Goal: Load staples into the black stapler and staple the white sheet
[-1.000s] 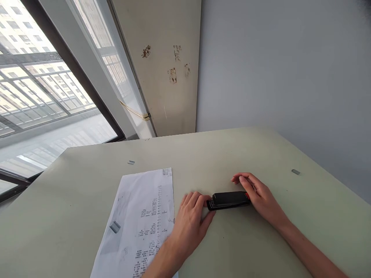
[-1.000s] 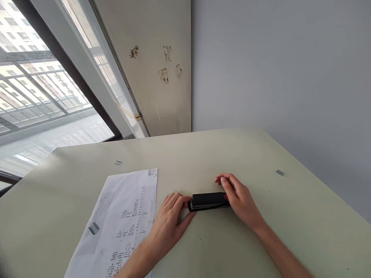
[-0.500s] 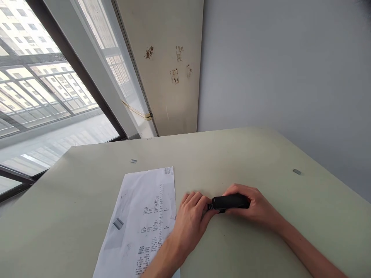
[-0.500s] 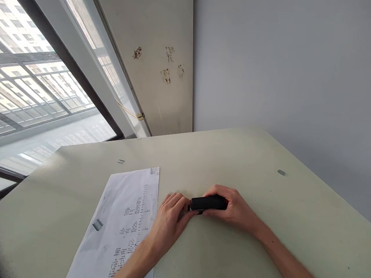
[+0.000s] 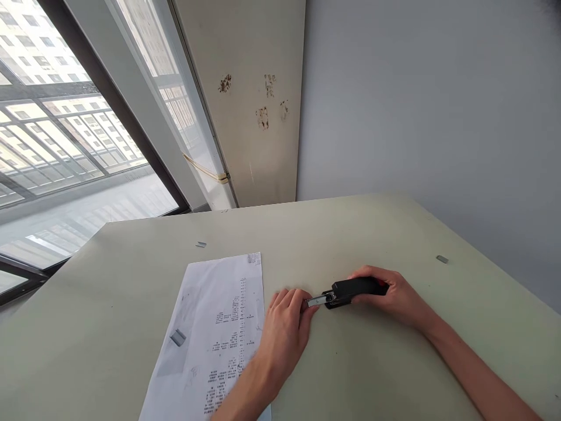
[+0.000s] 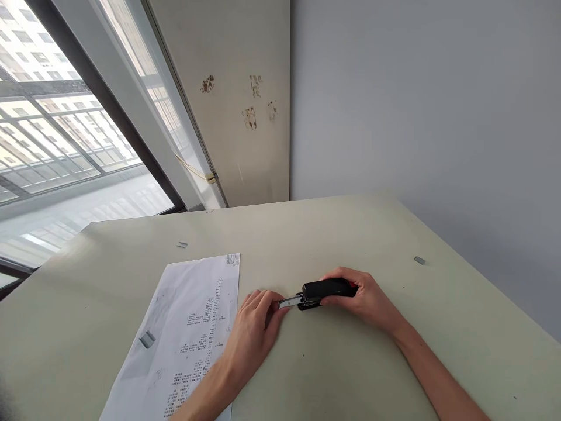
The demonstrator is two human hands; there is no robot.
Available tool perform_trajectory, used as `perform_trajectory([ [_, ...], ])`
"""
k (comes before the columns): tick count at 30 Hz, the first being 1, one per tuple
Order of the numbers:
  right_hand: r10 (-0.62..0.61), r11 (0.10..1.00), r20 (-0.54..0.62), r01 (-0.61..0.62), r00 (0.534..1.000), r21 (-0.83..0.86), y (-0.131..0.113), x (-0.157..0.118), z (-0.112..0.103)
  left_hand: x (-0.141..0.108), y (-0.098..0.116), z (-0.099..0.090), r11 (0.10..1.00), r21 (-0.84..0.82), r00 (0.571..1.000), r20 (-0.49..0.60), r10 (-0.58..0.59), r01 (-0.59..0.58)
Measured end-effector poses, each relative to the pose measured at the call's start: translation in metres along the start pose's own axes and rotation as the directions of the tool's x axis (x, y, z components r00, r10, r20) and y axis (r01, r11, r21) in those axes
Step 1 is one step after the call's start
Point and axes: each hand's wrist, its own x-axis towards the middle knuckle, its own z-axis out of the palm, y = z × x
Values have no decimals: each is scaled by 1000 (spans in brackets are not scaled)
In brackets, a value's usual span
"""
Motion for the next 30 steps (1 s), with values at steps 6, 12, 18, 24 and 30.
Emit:
perform_trajectory([
  [6,13,1000,-2,-13,1000,-16,3,2,-4,0,-3,1,997,72,1000,15,18,-19],
  [12,26,999,-21,-27,999,-22,8,0,0,-8,-11,-42,984,175,996,-74,40,-27],
  [18,25,999,-36,-26,999,-44,2,-4,4,-59,-42,-118,895,327,939,-263,-221,302],
  [24,23,998,-35,-25,999,-61,1,-7,8,-123,-92,-158,731,456,861,-286,-420,508],
  [30,37,998,-14,-38,999,-51,-6,-9,8,-149,-117,-162,734,535,908,-240,-343,419],
])
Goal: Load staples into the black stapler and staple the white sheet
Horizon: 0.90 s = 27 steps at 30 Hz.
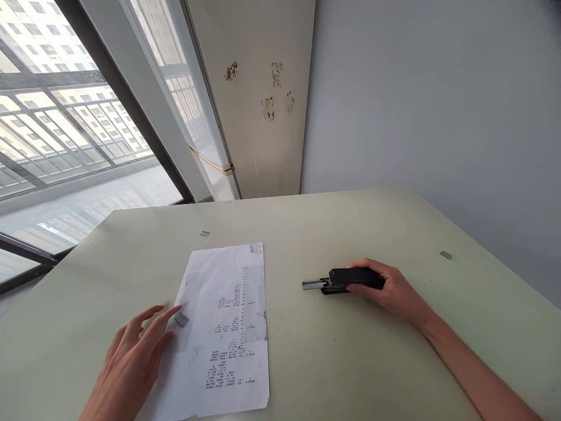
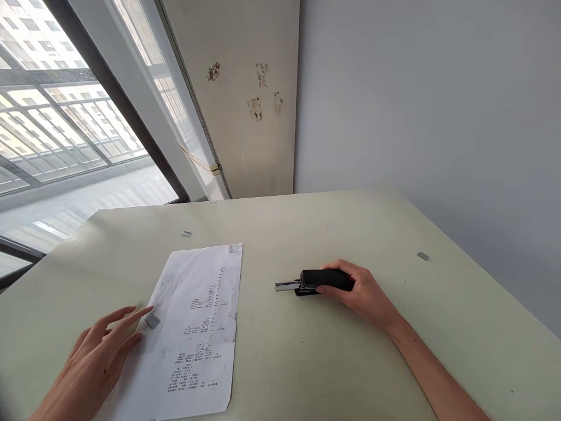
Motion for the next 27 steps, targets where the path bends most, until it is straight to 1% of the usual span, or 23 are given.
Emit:
perform_trajectory([
  [3,4,1000,11,-4,1000,-6,-2,0,-1,1,-10,1,997,20,996,29,80,-81],
  [5,3,1000,11,-3,1000,-12,-1,1,-1,2,-12,1,994,18,993,34,111,-112],
  [10,10,1000,15,-10,1000,-15,6,3,-1,2,-1,2,999,-15,999,-5,53,-53],
  [11,9,1000,14,-9,1000,-14,6,4,-1,3,0,3,998,-14,998,2,61,-61],
  [14,11,1000,8,-11,1000,-14,7,4,-1,7,2,4,991,1,991,26,135,-135],
  [16,16,1000,5,-16,1000,-10,6,4,-1,10,3,3,986,5,986,9,168,-168],
  [18,24,1000,14,-24,1000,-7,6,4,-1,12,6,2,984,-21,984,-26,177,-178],
  [20,31,999,22,-31,999,-10,6,4,-1,13,12,1,987,-81,990,-35,135,-137],
  [23,34,999,33,-34,999,-7,6,4,-1,11,27,0,978,-208,1000,-1,-19,19],
  [25,35,999,33,-34,999,-5,6,4,-1,10,44,-1,942,-321,995,28,-97,101],
  [27,38,999,31,-38,999,-2,5,4,-1,10,66,-4,880,-452,989,78,-125,147],
])
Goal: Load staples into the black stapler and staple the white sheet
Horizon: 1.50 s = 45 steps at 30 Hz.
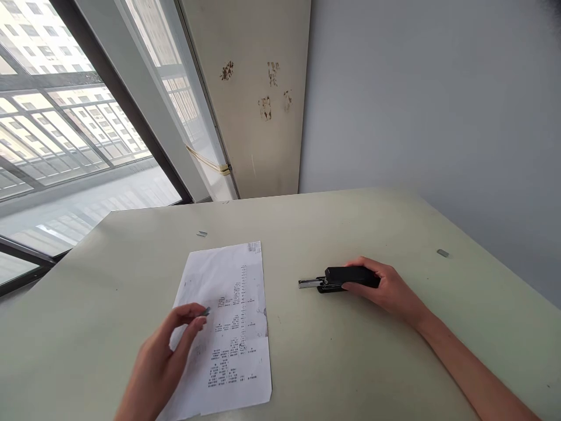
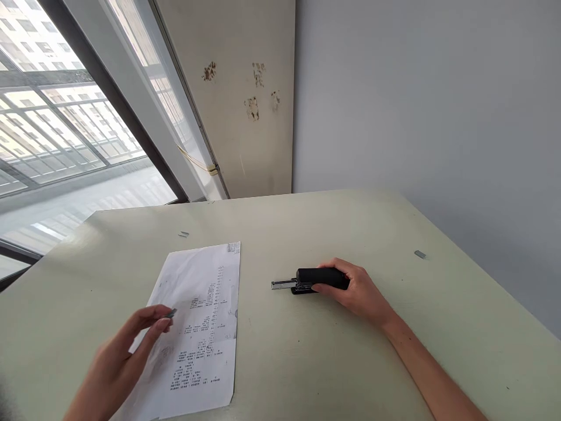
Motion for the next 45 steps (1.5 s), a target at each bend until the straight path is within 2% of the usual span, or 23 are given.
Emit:
perform_trajectory([
  [4,-2,1000,4,2,1000,10,1,-1,0,-3,50,18,963,-258,986,163,-38,80],
  [7,-5,1000,5,5,1000,8,2,-1,1,-2,76,31,918,-375,962,271,-28,132],
  [13,-23,1000,-9,23,1000,-5,1,0,1,10,91,51,870,-471,915,398,61,147],
  [18,-18,1000,6,18,1000,4,-2,1,1,24,104,62,866,-485,944,325,52,119],
  [21,-27,1000,-3,27,1000,3,-3,1,1,33,112,70,881,-471,955,279,96,49],
  [24,-29,1000,-5,29,1000,0,-3,2,0,41,117,81,908,-388,955,173,241,-159],
  [27,-42,999,-8,42,999,-9,-1,3,0,46,119,94,875,-200,881,87,465,-441],
  [30,-53,998,-21,53,998,-23,0,5,1,50,122,105,801,-53,799,59,598,-596],
  [32,-57,998,-26,56,998,-25,0,5,1,52,124,110,769,-2,767,53,639,-640],
  [35,-61,998,-22,61,998,-14,0,6,0,54,127,114,743,46,745,67,664,-667],
  [40,-64,998,-4,64,998,11,-4,5,-1,55,128,117,733,77,735,141,663,-676],
  [45,-70,998,-8,70,998,7,-5,5,-2,54,127,119,746,62,745,156,649,-663],
])
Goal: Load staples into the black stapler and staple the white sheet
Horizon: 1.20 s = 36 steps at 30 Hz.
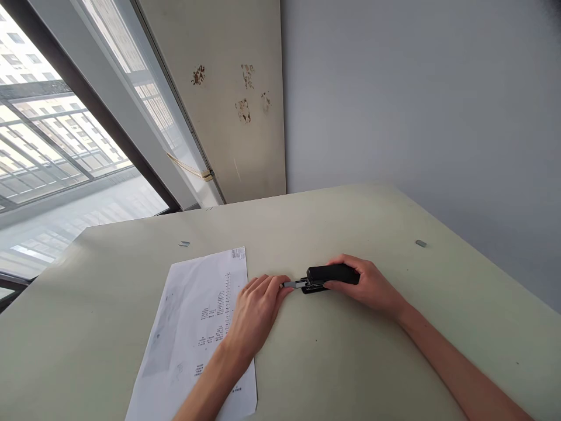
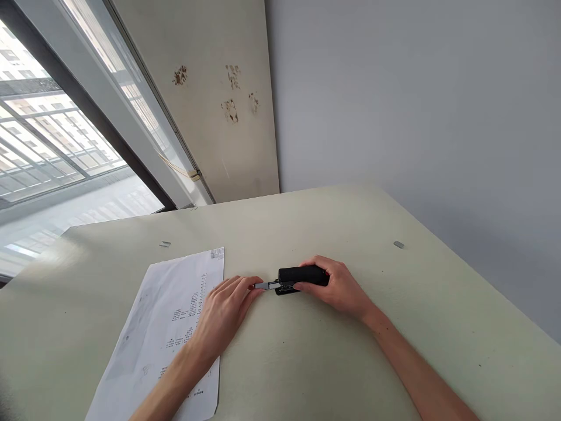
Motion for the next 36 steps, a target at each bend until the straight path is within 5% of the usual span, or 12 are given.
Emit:
perform_trajectory([
  [24,4,1000,18,-4,1000,-18,3,-1,3,-10,-20,-3,979,-192,997,36,-69,75],
  [36,-72,991,108,59,992,118,-7,-6,6,-13,-8,0,947,-319,997,60,43,-22],
])
